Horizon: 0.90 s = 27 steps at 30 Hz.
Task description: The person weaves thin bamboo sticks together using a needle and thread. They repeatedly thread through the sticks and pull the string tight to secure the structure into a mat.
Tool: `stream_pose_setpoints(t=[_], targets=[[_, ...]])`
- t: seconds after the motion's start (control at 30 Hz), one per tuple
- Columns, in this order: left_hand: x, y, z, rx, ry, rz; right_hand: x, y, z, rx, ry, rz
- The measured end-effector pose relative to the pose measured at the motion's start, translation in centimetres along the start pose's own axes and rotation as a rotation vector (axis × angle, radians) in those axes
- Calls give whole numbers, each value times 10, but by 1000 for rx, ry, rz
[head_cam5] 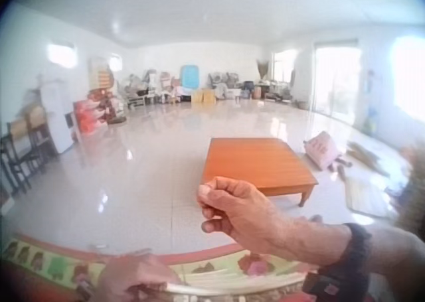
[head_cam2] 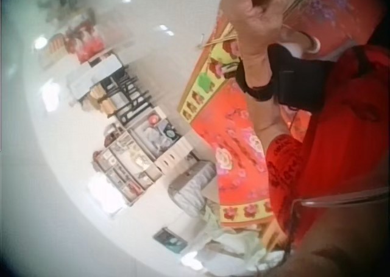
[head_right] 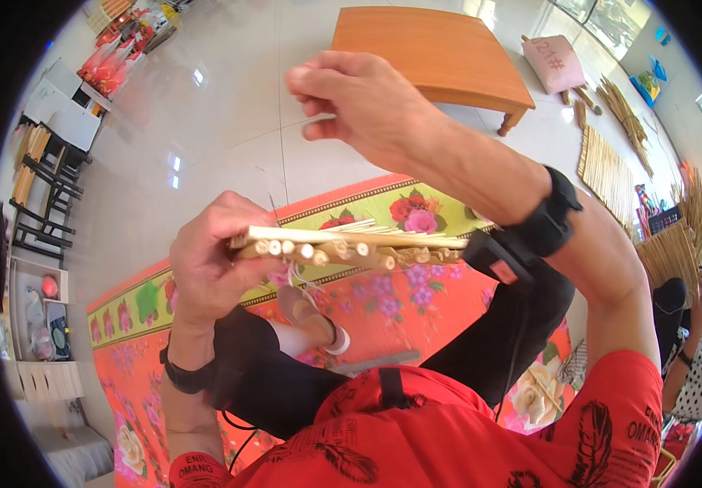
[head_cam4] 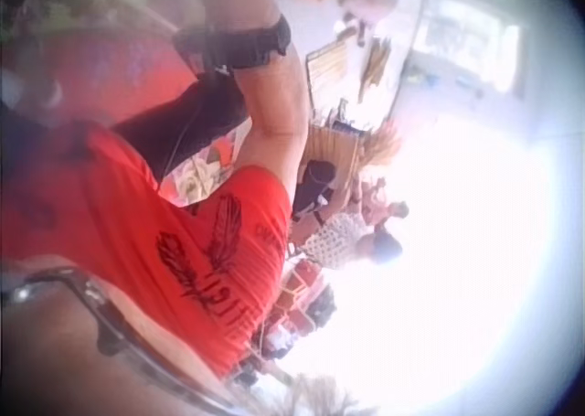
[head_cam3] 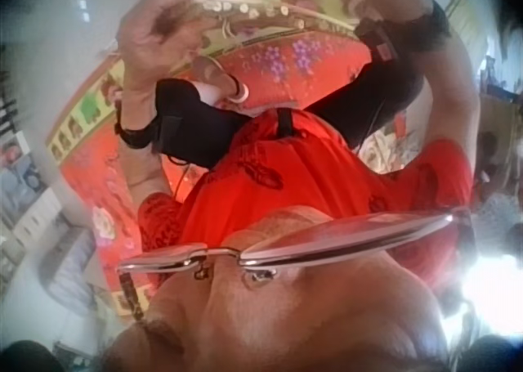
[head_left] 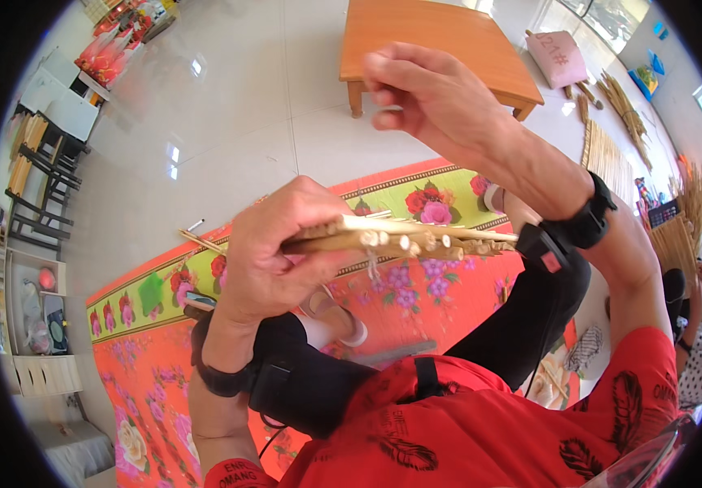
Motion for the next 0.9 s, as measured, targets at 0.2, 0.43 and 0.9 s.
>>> stream_pose_setpoints(t=[0.2, 0.43, 0.9], targets=[[-6, 1, 2, -114, -130, 24, -48, -32, -32, 12, 270, -388], [-4, 3, 0, -86, -94, 60, -43, -35, -54, -44, 396, -282], [-9, 9, 5, -85, -76, 44, -9, -10, -20, -152, 153, -133]])
Point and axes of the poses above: each hand's wrist, its own x-axis towards the middle knuckle, its own z-axis out of the back of the hand, y = z × x, the point moved 6 cm from there along x, towards the middle knuckle, and after that the axes turned 13 degrees about x, right-handed, at the moved point
